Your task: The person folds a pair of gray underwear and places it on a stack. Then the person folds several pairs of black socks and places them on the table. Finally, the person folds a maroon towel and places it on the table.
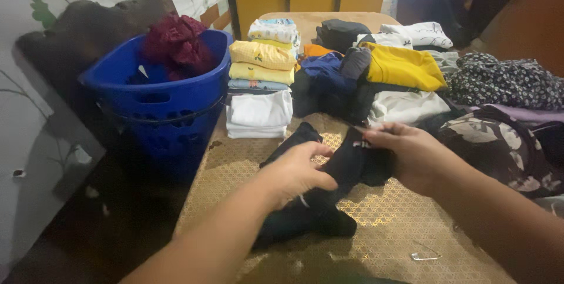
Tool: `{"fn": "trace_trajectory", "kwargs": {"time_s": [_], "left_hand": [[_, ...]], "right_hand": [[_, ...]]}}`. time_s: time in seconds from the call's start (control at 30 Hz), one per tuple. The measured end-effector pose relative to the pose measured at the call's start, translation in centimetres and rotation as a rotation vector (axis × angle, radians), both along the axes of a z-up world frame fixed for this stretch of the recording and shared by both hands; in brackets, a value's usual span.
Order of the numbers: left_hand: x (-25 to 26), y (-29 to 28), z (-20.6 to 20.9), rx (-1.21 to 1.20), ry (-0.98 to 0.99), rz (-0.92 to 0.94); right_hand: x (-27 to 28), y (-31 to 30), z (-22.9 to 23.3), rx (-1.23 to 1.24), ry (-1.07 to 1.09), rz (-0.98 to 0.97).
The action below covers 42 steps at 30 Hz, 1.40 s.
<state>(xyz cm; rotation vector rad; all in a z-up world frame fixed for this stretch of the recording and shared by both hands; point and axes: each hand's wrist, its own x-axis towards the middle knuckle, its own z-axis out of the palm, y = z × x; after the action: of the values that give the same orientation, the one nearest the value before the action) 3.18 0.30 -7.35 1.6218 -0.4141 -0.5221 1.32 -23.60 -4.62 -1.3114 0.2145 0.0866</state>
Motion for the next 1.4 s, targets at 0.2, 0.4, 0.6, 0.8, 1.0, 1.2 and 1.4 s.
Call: {"fn": "trace_trajectory", "kwargs": {"time_s": [0.2, 0.4, 0.6, 0.8, 1.0, 1.2, 1.4], "left_hand": [[2.7, 0.5, -1.1, 0.407, -0.198, 0.352], [4.5, 2.9, -2.9, 1.144, -0.328, 0.501], [6.9, 3.8, -3.3, 0.558, -0.541, 0.449], [6.9, 3.3, 2.0, -0.017, -0.531, 0.233], [3.8, 2.5, 5.6, -0.425, -0.161, 0.029], [1.8, 2.3, 6.0, -0.483, -0.157, 0.268], [-0.2, 1.0, 5.6, -0.596, -0.076, 0.393]], "right_hand": [[1.6, -0.1, -4.9, -0.156, 0.226, -0.111], [2.5, -1.0, -4.6, -0.827, 0.013, -0.188], [4.0, -1.5, -2.3, -0.801, -0.026, -0.203], [5.3, -0.3, -0.1, -0.582, -0.077, -0.010], [4.5, 0.5, 1.7, -0.262, 0.046, 0.150], [4.0, -0.6, 2.5, -0.121, -0.200, 0.095], [3.9, -2.7, 1.5, -0.146, -0.269, 0.023]]}}
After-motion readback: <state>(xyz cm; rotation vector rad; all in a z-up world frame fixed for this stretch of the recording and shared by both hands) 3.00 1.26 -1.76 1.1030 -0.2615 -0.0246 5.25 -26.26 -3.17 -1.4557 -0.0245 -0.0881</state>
